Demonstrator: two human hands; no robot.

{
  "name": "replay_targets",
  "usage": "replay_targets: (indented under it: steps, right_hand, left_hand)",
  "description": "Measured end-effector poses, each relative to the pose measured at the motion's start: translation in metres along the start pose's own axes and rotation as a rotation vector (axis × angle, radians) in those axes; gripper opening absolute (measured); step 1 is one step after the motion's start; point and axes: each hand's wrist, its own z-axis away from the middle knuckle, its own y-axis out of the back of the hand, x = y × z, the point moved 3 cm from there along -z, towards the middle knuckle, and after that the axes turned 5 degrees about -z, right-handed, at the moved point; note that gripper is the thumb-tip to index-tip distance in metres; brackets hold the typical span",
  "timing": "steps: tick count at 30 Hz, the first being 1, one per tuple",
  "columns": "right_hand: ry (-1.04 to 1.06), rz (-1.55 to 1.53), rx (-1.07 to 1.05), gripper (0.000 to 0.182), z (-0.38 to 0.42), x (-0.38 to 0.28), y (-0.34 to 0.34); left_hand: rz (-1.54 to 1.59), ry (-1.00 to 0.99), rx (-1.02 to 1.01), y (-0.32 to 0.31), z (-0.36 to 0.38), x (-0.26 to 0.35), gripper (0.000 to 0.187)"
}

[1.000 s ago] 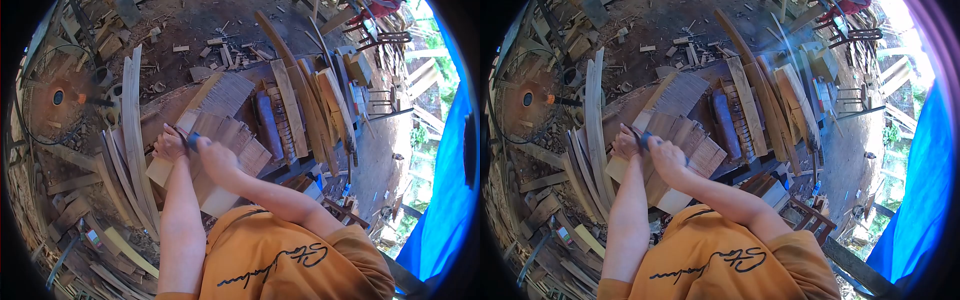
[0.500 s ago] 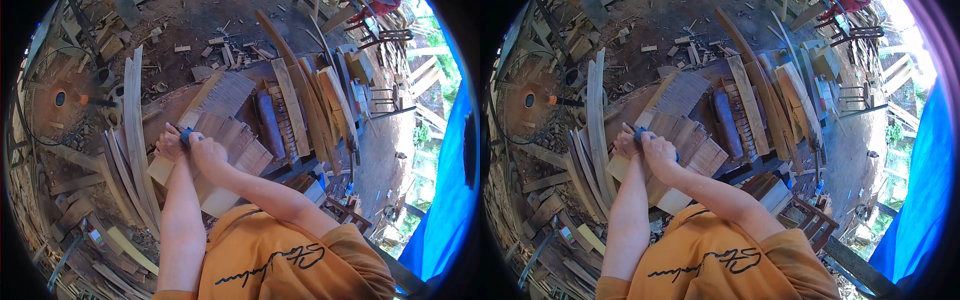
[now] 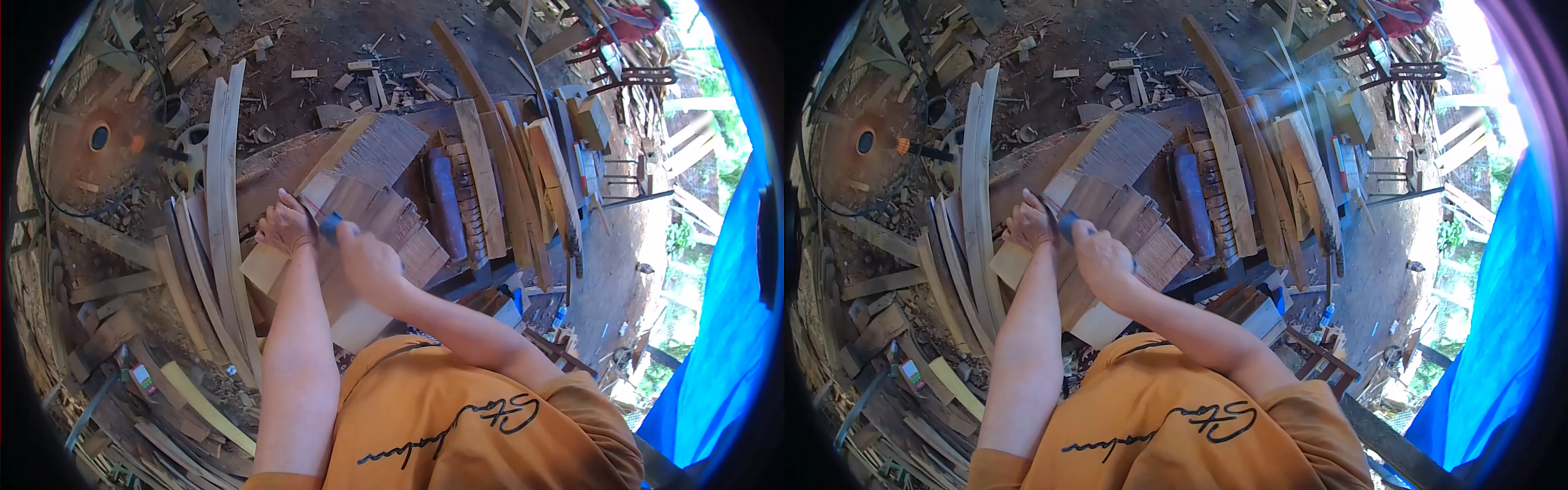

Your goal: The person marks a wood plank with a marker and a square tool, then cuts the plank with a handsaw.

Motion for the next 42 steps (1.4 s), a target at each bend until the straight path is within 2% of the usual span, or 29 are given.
replay_targets:
  steps: [4,6,10,12,15,19,25,31,34,37,42]
  right_hand:
    - [-0.018,0.015,-0.013,0.023,-0.012,-0.008,0.001]
    - [0.07,0.015,0.028,0.024,-0.044,-0.025,-0.003]
    - [0.086,-0.016,0.061,0.025,-0.018,-0.01,-0.006]
    - [-0.012,0.061,-0.022,0.024,0.007,0.002,0.0]
    - [-0.006,0.04,-0.007,0.018,-0.008,-0.004,-0.005]
    - [0.081,0.071,-0.018,0.022,-0.034,-0.015,-0.011]
    - [0.067,0.182,-0.081,0.016,0.018,0.018,0.002]
    - [0.18,0.101,0.012,0.017,-0.042,-0.017,-0.004]
    - [0.127,0.035,0.005,0.019,-0.021,0.0,-0.008]
    - [0.064,0.126,-0.044,0.017,0.008,0.012,-0.003]
    - [0.107,0.135,-0.014,0.019,-0.041,-0.016,-0.005]
  left_hand:
    - [-0.02,-0.002,-0.013,0.0,-0.001,-0.002,0.053]
    - [-0.011,0.035,-0.115,0.003,-0.005,-0.001,0.053]
    - [-0.002,0.032,-0.09,0.0,-0.003,-0.001,0.054]
    - [0.031,0.012,0.004,-0.001,-0.001,-0.002,0.052]
    - [0.043,0.036,0.012,-0.002,-0.001,-0.003,0.052]
    - [0.054,0.122,-0.024,-0.009,-0.003,-0.006,0.051]
    - [0.126,0.086,0.053,0.006,0.0,-0.002,0.046]
    - [0.125,0.111,-0.009,-0.004,-0.002,-0.004,0.047]
    - [0.088,0.097,0.021,-0.003,-0.002,-0.004,0.047]
    - [0.155,0.107,0.009,0.008,0.001,-0.002,0.05]
    - [0.155,0.121,-0.005,0.002,0.0,-0.002,0.046]
